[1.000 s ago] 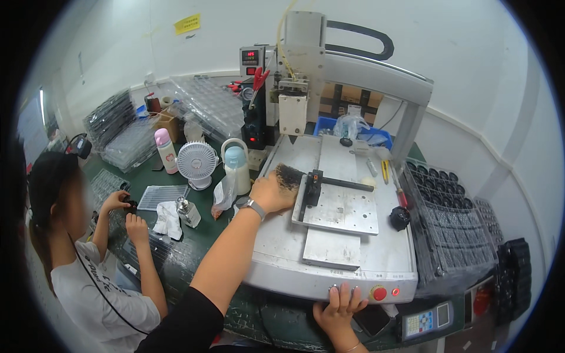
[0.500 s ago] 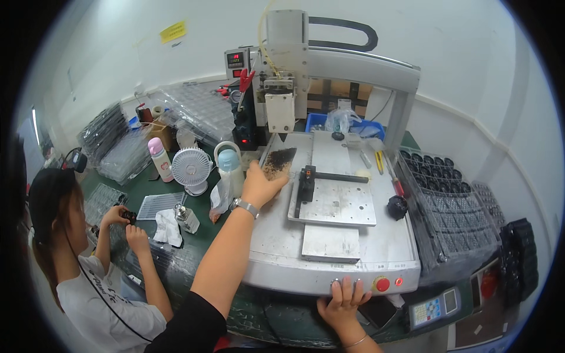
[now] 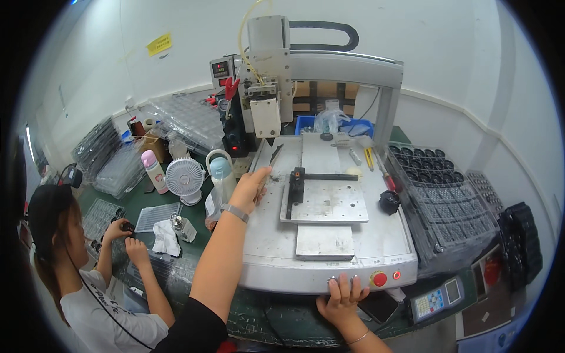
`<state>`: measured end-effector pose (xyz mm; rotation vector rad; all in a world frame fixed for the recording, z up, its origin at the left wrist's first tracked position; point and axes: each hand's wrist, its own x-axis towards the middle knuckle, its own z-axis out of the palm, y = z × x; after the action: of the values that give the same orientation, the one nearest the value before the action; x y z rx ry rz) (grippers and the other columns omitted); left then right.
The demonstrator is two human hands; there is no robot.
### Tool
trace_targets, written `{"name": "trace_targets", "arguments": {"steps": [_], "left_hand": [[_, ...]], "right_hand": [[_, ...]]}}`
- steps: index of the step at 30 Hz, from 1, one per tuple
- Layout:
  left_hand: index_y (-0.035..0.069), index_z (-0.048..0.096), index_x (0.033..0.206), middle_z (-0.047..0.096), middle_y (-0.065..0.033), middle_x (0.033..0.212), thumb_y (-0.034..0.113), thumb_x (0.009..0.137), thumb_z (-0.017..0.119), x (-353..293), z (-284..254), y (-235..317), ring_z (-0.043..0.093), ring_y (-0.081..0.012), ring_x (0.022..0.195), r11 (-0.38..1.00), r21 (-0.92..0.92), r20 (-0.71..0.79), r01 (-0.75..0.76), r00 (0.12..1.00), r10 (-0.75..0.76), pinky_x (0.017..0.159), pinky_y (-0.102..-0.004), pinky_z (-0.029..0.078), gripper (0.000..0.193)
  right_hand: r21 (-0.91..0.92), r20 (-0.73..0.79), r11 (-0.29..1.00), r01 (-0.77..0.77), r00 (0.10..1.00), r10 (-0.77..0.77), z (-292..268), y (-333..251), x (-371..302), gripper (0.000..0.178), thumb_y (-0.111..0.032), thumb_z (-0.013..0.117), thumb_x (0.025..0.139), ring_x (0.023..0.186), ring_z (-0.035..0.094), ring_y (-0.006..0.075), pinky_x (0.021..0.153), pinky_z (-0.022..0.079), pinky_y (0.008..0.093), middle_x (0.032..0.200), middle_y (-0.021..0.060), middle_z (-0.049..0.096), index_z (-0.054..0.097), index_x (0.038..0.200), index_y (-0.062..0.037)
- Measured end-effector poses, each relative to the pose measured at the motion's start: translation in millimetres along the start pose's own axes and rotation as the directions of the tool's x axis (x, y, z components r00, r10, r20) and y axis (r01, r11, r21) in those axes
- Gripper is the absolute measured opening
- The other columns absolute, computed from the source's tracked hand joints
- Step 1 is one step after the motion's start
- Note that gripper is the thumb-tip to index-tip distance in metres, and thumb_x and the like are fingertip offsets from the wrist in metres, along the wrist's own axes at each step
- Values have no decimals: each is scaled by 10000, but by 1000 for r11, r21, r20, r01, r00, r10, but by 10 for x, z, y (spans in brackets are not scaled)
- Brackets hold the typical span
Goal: Assembling small electronic components using an assembly fixture and a manual press.
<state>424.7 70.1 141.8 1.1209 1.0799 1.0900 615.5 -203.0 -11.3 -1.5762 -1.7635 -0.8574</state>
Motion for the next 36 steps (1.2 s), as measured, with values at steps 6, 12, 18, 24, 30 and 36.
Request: {"name": "trace_targets", "arguments": {"steps": [6, 12, 18, 24, 30, 36], "left_hand": [[-57, 491, 909, 410, 32, 582, 370, 718, 721, 13, 22, -10, 334, -54, 450, 998, -46, -45, -48, 998, 46, 404, -222, 252, 521], [-46, 484, 918, 415, 26, 605, 370, 721, 719, -3, 52, 8, 342, -59, 463, 998, -64, -58, -25, 998, 21, 417, -215, 269, 516], [61, 542, 891, 462, 0, 727, 453, 719, 689, 39, 19, -16, 470, -123, 649, 1000, -17, -13, 4, 1000, -5, 478, -252, 343, 453], [62, 568, 901, 480, -21, 762, 468, 713, 686, 52, -67, -21, 471, -143, 661, 999, -36, 19, 39, 999, -38, 471, -259, 339, 462], [44, 579, 948, 491, -30, 773, 471, 713, 682, 24, -41, -18, 469, -144, 648, 997, -68, 14, 44, 999, -43, 450, -255, 325, 498], [32, 574, 910, 503, -37, 771, 468, 700, 685, 44, -67, -18, 458, -135, 606, 995, -88, -42, 50, 998, -54, 440, -249, 316, 497]], "right_hand": [[-3, -11, 1000, 1, 1000, -1, 6, 1, 12, 624, -247, 636, 623, 1296, 211, 397, 1065, -27, 561, 1299, 140, 372, 390, 1182, -117], [-2, -15, 1000, 0, 1000, 0, 5, 16, 3, 616, -248, 636, 621, 1291, 218, 396, 1065, -23, 562, 1293, 140, 378, 399, 1175, -118], [-7, -5, 1000, -5, 1000, 5, -3, 12, 1, 612, -251, 632, 627, 1286, 223, 397, 1064, -15, 560, 1293, 147, 380, 408, 1181, -115], [-70, 184, 996, -58, 980, 70, -653, -51, 272, 612, -215, 615, 653, 1273, 231, 431, 1050, 51, 583, 1327, 199, 352, 448, 1224, -73], [-176, 293, 918, -354, 872, 393, -1010, 598, 371, 584, -106, 552, 668, 1232, 305, 452, 1020, 195, 576, 1303, 254, 384, 463, 1234, 11], [-59, 410, 965, -254, 876, 255, -1069, 833, 224, 596, -49, 598, 638, 1171, 407, 418, 989, 310, 487, 1256, 248, 444, 471, 1213, 41]]}}
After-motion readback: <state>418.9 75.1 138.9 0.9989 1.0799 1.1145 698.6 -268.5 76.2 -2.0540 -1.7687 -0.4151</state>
